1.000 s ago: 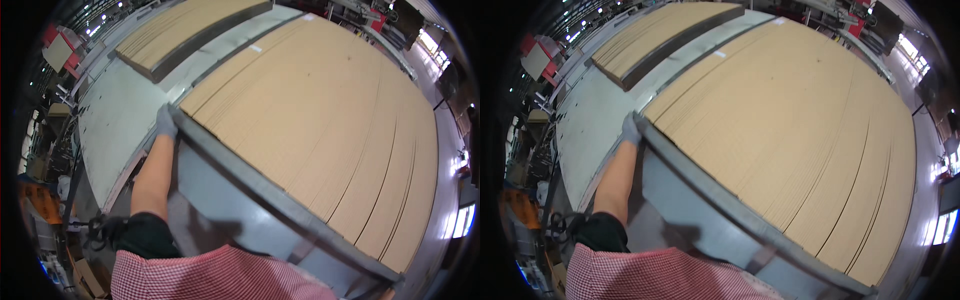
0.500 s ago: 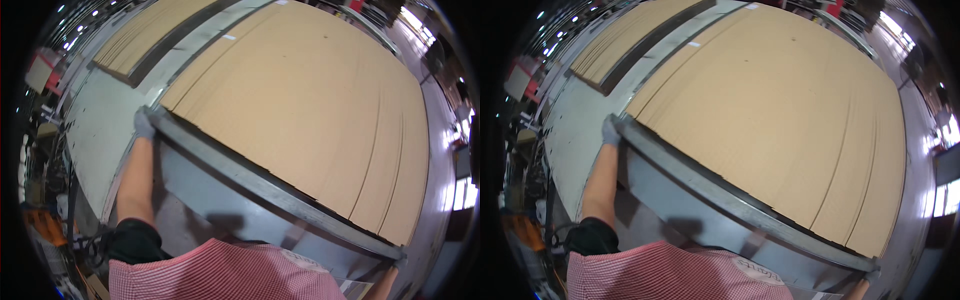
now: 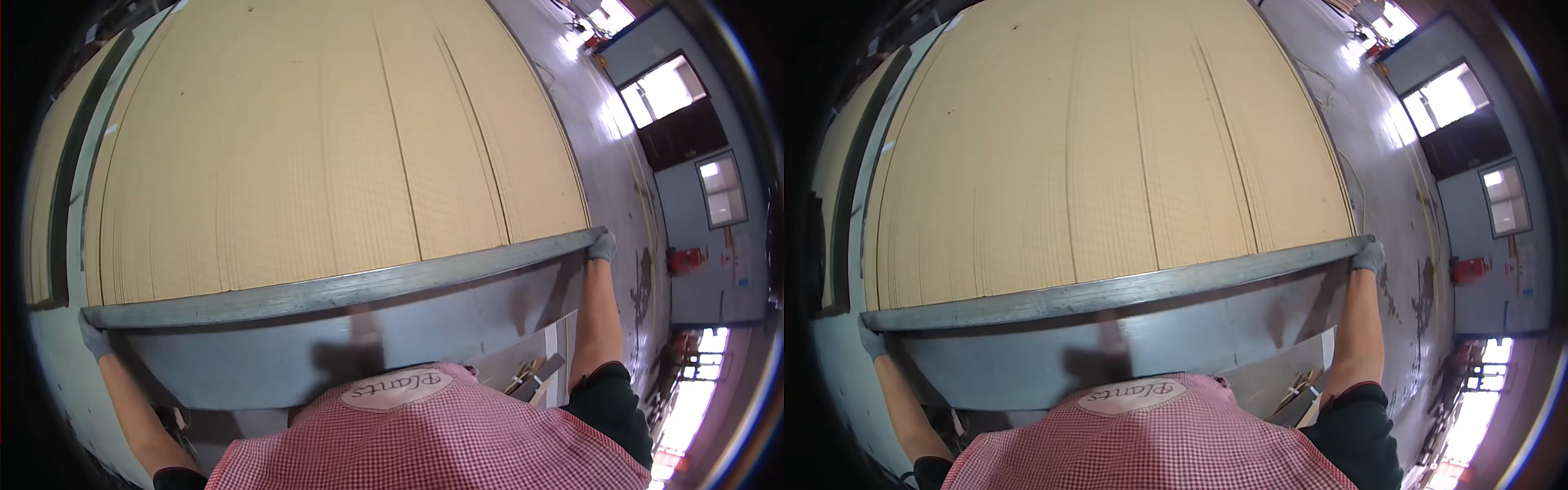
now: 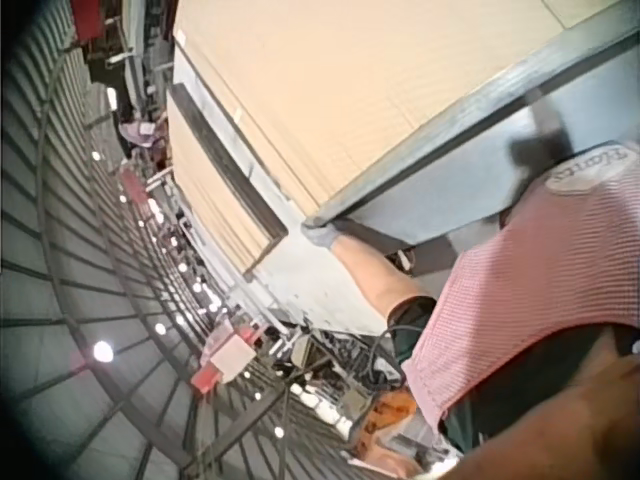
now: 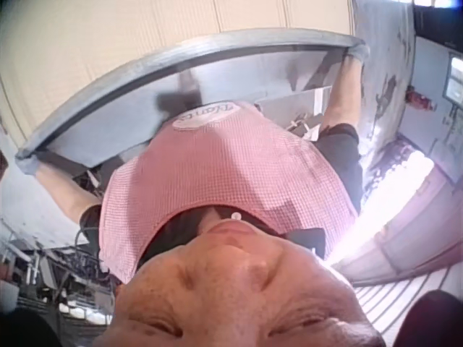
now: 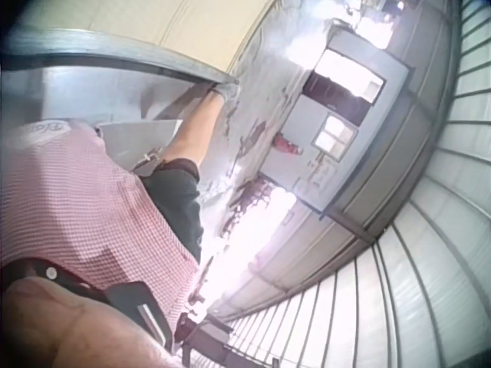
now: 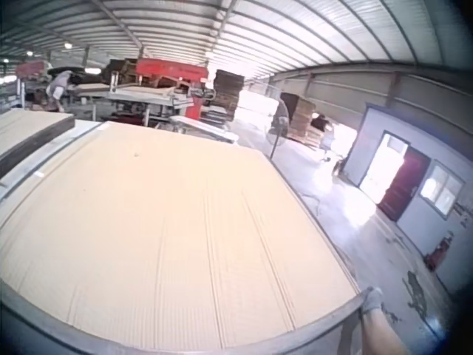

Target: Organizing and aligning cardboard sheets on a metal work surface and applying product conformity labels.

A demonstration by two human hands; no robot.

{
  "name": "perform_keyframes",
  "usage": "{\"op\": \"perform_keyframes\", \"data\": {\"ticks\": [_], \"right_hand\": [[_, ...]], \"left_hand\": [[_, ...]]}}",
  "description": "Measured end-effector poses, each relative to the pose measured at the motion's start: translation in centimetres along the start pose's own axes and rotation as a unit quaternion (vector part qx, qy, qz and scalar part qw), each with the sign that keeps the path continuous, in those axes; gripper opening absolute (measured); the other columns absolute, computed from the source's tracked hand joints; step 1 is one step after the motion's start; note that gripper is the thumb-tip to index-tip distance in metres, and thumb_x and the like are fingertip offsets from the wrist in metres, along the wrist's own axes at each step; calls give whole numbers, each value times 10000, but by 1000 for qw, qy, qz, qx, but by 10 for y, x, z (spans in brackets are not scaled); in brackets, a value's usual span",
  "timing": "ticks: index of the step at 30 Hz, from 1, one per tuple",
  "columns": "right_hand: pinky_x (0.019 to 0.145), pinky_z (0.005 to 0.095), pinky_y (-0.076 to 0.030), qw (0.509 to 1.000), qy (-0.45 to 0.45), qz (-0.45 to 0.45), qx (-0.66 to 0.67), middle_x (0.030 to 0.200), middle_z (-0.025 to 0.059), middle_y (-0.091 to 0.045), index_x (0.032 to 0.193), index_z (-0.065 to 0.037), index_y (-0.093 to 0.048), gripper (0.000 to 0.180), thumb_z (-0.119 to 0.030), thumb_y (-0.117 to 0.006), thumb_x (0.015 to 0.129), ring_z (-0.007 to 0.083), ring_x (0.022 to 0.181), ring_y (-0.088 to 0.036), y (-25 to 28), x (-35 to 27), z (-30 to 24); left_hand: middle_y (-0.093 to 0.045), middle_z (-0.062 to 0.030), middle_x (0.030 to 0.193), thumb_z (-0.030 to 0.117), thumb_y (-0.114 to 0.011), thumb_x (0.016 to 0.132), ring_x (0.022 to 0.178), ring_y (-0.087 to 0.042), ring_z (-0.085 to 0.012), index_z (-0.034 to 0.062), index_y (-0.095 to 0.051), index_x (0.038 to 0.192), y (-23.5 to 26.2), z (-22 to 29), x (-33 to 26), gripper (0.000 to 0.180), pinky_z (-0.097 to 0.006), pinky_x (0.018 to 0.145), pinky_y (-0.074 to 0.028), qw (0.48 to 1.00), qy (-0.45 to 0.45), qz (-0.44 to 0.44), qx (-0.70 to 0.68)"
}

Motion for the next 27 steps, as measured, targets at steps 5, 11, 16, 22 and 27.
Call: {"op": "perform_keyframes", "data": {"ticks": [5,11,16,22,27], "right_hand": [[687,334,-492,987,-94,58,119,849,88,-603,888,-4,-594,331,-275,-404,901,219,758,-587,-20,-90,-16],[676,344,-480,989,-48,38,135,861,88,-590,934,11,-601,359,-301,-425,912,208,763,-579,63,-72,50],[720,379,-466,948,104,102,-284,837,154,-615,915,27,-603,276,-224,-511,847,263,794,-589,35,-123,-8],[717,315,-452,931,273,-92,-226,860,73,-620,1056,-17,-599,304,-249,-509,880,174,791,-579,-9,-97,-37],[746,288,-431,975,79,-195,-79,958,48,-614,1120,-13,-579,346,-268,-498,902,155,859,-560,-52,-110,-50]], "left_hand": [[-414,-228,1351,8,-573,729,1277,-381,-327,-69,-346,1340,66,-47,-60,657,-349,1089,-281,999,-30,18,9],[-442,-185,1310,156,-497,819,1222,-421,-292,-46,-385,1313,73,-24,-115,544,-359,1044,-325,908,171,17,-382],[-471,-144,1266,484,-422,930,1157,-463,-288,-10,-420,1296,114,69,-118,615,-385,989,-384,698,382,-26,-605],[-411,-158,1337,562,-395,908,1212,-419,-317,18,-354,1358,127,97,-134,707,-437,1022,-348,655,429,-37,-621],[-389,-113,1383,571,-289,918,1274,-359,-274,146,-338,1396,95,55,-165,642,-420,1038,-326,841,320,51,-434]]}}
Point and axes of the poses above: each hand's wrist, its own x-axis towards the middle knuckle, its own y-axis out of the back of the hand, z = x × y, the point moved 1 cm from there along x, towards the middle knuckle
